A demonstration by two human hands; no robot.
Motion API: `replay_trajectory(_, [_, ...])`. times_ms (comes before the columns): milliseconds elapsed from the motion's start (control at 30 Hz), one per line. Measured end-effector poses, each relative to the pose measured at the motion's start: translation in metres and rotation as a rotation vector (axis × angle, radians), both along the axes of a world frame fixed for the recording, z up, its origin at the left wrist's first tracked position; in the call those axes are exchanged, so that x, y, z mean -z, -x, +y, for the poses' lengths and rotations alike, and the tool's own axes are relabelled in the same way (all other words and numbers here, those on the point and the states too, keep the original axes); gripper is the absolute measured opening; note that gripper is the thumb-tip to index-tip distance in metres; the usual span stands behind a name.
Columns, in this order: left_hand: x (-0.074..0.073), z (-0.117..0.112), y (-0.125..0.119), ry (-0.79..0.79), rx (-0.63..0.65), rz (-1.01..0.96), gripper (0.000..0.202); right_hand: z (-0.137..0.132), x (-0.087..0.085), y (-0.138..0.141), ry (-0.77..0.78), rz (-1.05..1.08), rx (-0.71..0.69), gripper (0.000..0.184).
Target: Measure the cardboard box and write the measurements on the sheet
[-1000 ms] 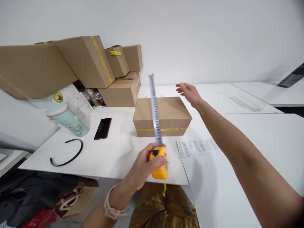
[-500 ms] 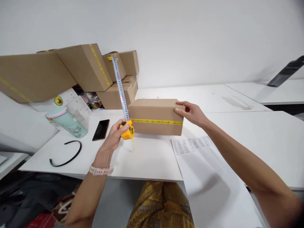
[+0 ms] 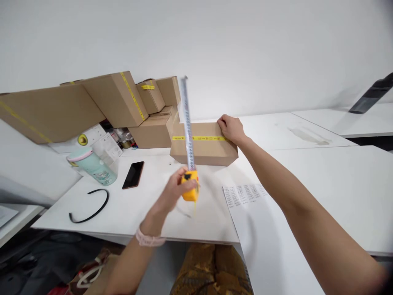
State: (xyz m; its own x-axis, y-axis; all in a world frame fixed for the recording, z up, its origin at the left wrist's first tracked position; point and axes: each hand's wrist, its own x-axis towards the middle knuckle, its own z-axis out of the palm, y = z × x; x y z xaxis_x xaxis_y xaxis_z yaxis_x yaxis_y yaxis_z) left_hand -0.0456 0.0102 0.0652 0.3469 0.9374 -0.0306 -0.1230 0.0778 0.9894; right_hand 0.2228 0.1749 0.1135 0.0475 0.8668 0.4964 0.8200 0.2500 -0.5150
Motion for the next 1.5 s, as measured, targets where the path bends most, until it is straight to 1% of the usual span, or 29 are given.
replay_trajectory(67, [0.017, -0.016, -0.019, 0.109, 0.086, -0.048, 0.058, -0.002, 0.002, 0.003, -0.053, -0.034, -0.005, 0.024])
replay_trajectory(167, [0.034, -0.031, -0.035, 0.203, 0.154, -0.106, 0.058, -0.006, 0.005, 0.003, -0.081, -0.069, -0.031, 0.04])
replay_trajectory(233, [0.041, -0.037, -0.036, 0.243, 0.18, -0.12, 0.059, -0.007, 0.007, 0.002, -0.088, -0.091, -0.047, 0.048])
replay_trajectory(367, [0.051, -0.047, -0.024, 0.302, 0.205, -0.108, 0.058, -0.009, 0.009, 0.002, -0.119, -0.188, -0.081, 0.056])
replay_trajectory(433, [0.056, -0.051, -0.017, 0.313, 0.204, -0.088, 0.058, -0.008, 0.01, 0.002, -0.13, -0.259, -0.078, 0.057])
replay_trajectory(533, [0.062, -0.056, -0.01, 0.322, 0.212, -0.062, 0.063, -0.007, 0.011, 0.001, -0.144, -0.323, -0.061, 0.057])
replay_trajectory(767, [0.073, -0.059, -0.012, 0.352, 0.244, -0.065, 0.068, -0.002, 0.014, -0.001, -0.162, -0.356, -0.097, 0.052])
replay_trajectory(867, [0.081, -0.058, -0.014, 0.293, 0.258, -0.032, 0.067, -0.001, 0.015, -0.001, -0.172, -0.345, -0.091, 0.051])
replay_trajectory(967, [0.089, -0.057, -0.016, 0.222, 0.271, -0.016, 0.062, -0.002, 0.016, 0.0, -0.17, -0.34, -0.08, 0.052])
replay_trajectory(1100, [0.094, -0.057, -0.016, 0.187, 0.271, -0.011, 0.057, -0.004, 0.016, 0.0, -0.166, -0.356, -0.07, 0.051])
replay_trajectory(1233, [0.095, -0.057, -0.017, 0.185, 0.27, -0.012, 0.055, -0.006, 0.018, 0.0, -0.184, -0.355, -0.068, 0.051])
replay_trajectory(1300, [0.095, -0.06, -0.017, 0.191, 0.269, -0.022, 0.055, -0.006, 0.019, 0.002, -0.19, -0.36, -0.044, 0.05])
replay_trajectory(1367, [0.095, -0.066, -0.015, 0.191, 0.27, -0.047, 0.056, -0.007, 0.021, 0.004, -0.191, -0.386, -0.005, 0.051])
replay_trajectory(1500, [0.091, -0.086, -0.006, 0.141, 0.262, -0.078, 0.06, -0.016, 0.025, 0.009, -0.181, -0.471, 0.053, 0.064])
